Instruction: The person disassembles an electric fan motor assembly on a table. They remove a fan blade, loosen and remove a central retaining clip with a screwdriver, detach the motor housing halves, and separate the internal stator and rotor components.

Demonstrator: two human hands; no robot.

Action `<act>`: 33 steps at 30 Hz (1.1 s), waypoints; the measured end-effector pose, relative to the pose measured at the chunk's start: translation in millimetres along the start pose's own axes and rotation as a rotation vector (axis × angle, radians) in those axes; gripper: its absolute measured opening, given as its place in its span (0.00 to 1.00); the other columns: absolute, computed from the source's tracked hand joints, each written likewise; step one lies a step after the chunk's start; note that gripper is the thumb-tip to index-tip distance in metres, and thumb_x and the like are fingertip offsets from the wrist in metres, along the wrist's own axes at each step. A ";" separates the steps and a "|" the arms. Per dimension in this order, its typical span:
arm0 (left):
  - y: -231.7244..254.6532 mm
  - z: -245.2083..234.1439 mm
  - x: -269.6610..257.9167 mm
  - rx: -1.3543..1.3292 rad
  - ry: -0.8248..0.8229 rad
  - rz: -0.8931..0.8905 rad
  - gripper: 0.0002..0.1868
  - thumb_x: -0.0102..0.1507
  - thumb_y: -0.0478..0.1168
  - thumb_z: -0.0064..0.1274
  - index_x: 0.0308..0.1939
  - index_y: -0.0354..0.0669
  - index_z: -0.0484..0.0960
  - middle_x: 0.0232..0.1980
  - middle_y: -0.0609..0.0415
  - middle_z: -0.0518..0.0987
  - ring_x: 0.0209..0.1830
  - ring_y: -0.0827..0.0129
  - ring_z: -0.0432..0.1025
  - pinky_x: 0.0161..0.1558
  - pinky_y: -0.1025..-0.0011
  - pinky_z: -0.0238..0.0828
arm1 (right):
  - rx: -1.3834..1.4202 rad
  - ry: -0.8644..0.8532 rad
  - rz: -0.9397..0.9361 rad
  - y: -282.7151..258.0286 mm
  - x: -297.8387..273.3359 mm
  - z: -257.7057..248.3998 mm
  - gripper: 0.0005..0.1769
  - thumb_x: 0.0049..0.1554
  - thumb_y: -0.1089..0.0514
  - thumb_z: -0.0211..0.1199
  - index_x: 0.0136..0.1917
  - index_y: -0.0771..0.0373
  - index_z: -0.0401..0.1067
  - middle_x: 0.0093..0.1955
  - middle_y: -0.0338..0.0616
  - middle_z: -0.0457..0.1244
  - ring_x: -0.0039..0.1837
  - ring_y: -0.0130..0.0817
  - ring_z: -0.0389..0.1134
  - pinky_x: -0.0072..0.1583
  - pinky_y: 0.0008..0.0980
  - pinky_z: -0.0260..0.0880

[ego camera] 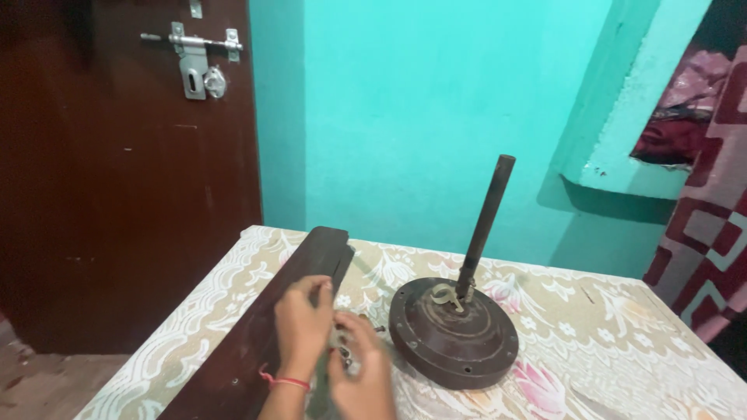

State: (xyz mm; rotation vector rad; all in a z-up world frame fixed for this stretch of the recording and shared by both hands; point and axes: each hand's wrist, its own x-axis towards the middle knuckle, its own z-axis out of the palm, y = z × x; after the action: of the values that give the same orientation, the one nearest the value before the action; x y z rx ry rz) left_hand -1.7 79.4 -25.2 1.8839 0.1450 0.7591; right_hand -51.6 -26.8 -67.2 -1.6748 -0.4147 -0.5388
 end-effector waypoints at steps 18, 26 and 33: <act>-7.6 111.7 -65.5 -0.299 -0.519 -0.509 0.32 0.71 0.48 0.38 0.80 0.59 0.53 0.84 0.41 0.28 0.85 0.57 0.27 0.76 0.64 0.41 | -0.198 0.348 0.248 133.8 -5.7 -210.7 0.38 0.60 0.52 0.57 0.78 0.68 0.50 0.69 0.58 0.63 0.72 0.46 0.65 0.72 0.39 0.57; -16.1 149.2 -93.0 -0.199 -0.264 -0.425 0.30 0.71 0.43 0.37 0.78 0.45 0.57 0.78 0.44 0.59 0.78 0.54 0.58 0.75 0.59 0.52 | -0.096 0.431 0.458 146.2 -2.6 -218.6 0.42 0.61 0.50 0.57 0.81 0.68 0.46 0.74 0.64 0.57 0.76 0.47 0.59 0.74 0.37 0.53; -16.5 199.8 -155.6 -0.338 0.154 -0.349 0.40 0.58 0.33 0.48 0.73 0.30 0.50 0.68 0.29 0.58 0.61 0.47 0.70 0.65 0.59 0.67 | 0.046 0.453 0.437 138.0 -2.9 -218.8 0.33 0.62 0.52 0.54 0.76 0.69 0.58 0.71 0.59 0.63 0.71 0.44 0.64 0.71 0.36 0.59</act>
State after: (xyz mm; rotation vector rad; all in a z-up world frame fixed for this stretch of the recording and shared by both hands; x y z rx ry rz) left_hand -8.3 -137.5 -156.8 1.4305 0.4061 0.6409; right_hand -3.6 -265.7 -154.2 -1.4836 0.2628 -0.5528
